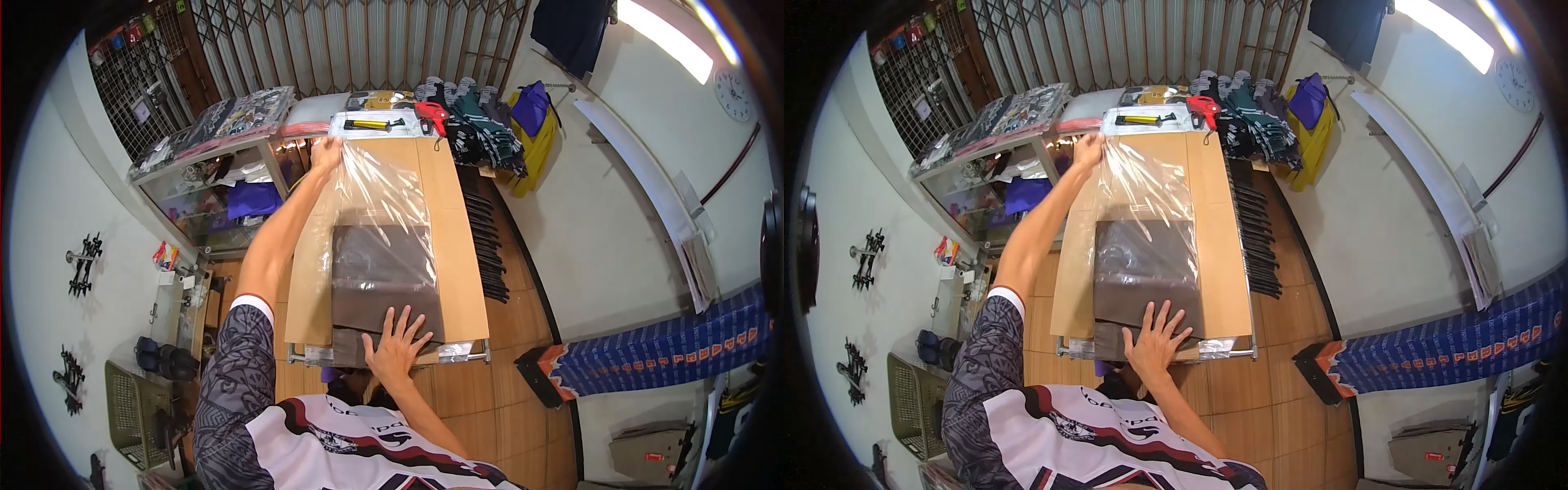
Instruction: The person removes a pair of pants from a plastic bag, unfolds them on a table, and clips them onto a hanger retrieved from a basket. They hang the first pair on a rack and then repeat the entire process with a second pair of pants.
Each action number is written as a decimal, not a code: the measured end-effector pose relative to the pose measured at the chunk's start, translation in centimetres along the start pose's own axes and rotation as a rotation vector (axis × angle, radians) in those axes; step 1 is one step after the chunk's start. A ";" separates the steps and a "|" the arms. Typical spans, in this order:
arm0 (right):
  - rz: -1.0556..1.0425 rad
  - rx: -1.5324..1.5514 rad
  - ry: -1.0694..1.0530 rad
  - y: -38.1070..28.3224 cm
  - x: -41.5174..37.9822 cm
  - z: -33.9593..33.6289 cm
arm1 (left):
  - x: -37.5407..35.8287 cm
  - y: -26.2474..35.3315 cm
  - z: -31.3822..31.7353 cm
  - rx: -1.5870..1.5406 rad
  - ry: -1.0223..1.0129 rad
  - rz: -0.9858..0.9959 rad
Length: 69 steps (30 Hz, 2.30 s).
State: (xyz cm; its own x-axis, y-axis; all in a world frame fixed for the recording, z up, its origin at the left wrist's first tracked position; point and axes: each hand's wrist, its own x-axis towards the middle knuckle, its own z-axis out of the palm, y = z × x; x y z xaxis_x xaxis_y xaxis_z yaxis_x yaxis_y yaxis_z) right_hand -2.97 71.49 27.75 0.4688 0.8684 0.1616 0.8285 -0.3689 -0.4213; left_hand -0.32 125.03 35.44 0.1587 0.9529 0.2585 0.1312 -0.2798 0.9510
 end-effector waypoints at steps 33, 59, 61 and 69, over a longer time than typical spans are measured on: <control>-0.003 1.326 -0.410 -32.5 6.5 4.4 | -26.3 23.7 -57.3 -0.129 -0.333 0.388; 0.053 1.611 -0.326 -41.5 25.0 16.2 | -7.5 2.5 -63.7 -0.024 0.000 0.057; 0.065 1.571 -0.254 -42.1 27.0 14.7 | -5.7 1.7 -62.6 -0.053 0.016 0.041; 0.069 1.444 -0.042 -40.5 34.7 14.1 | 3.2 -2.7 -57.6 -0.133 -0.084 0.069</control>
State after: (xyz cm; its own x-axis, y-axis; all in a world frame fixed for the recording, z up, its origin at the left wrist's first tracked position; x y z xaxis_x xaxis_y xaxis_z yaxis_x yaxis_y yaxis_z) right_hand -24.62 121.24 37.85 0.4638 0.8815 0.0888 -0.2334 0.2182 -0.9476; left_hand -56.53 135.56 43.42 0.2450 0.9172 0.3141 -0.0129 -0.3208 0.9470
